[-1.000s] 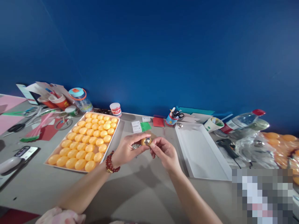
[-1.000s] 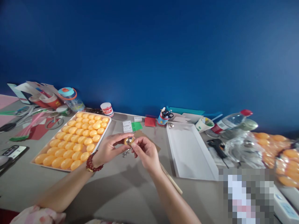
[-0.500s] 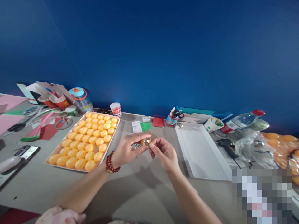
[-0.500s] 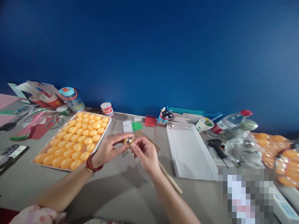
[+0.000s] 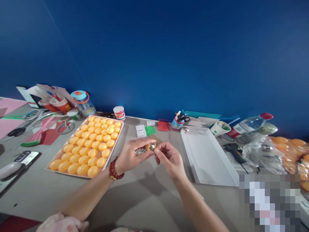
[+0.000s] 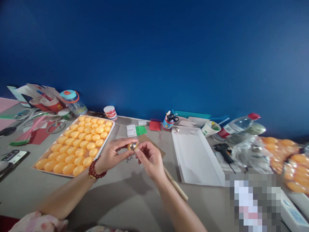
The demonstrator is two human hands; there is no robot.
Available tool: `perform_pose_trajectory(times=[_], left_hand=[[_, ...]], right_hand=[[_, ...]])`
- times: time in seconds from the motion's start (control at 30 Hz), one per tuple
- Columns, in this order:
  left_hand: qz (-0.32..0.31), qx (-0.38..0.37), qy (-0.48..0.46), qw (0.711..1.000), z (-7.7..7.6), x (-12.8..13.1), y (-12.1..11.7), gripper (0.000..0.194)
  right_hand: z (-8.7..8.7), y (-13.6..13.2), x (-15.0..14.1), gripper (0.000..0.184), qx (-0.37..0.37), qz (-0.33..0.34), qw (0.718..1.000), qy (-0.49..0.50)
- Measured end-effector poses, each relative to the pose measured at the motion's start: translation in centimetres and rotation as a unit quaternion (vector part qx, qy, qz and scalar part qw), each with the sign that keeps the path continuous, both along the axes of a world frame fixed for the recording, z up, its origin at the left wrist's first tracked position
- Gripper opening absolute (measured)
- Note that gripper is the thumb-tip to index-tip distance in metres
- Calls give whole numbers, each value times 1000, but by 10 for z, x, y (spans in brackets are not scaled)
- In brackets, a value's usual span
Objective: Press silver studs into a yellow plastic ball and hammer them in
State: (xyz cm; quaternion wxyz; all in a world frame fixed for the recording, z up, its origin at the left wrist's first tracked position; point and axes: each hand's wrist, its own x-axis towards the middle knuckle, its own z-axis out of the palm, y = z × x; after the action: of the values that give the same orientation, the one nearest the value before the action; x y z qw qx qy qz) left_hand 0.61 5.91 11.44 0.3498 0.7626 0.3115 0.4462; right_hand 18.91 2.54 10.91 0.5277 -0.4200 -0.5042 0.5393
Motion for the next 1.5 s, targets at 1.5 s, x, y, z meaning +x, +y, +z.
perform_pose_trajectory(times=[1.5], left_hand=[[-27,-117,-52,991,-3,6,-4,40]], right_hand=[[8,-6,2,26,11,-13,999,-36]])
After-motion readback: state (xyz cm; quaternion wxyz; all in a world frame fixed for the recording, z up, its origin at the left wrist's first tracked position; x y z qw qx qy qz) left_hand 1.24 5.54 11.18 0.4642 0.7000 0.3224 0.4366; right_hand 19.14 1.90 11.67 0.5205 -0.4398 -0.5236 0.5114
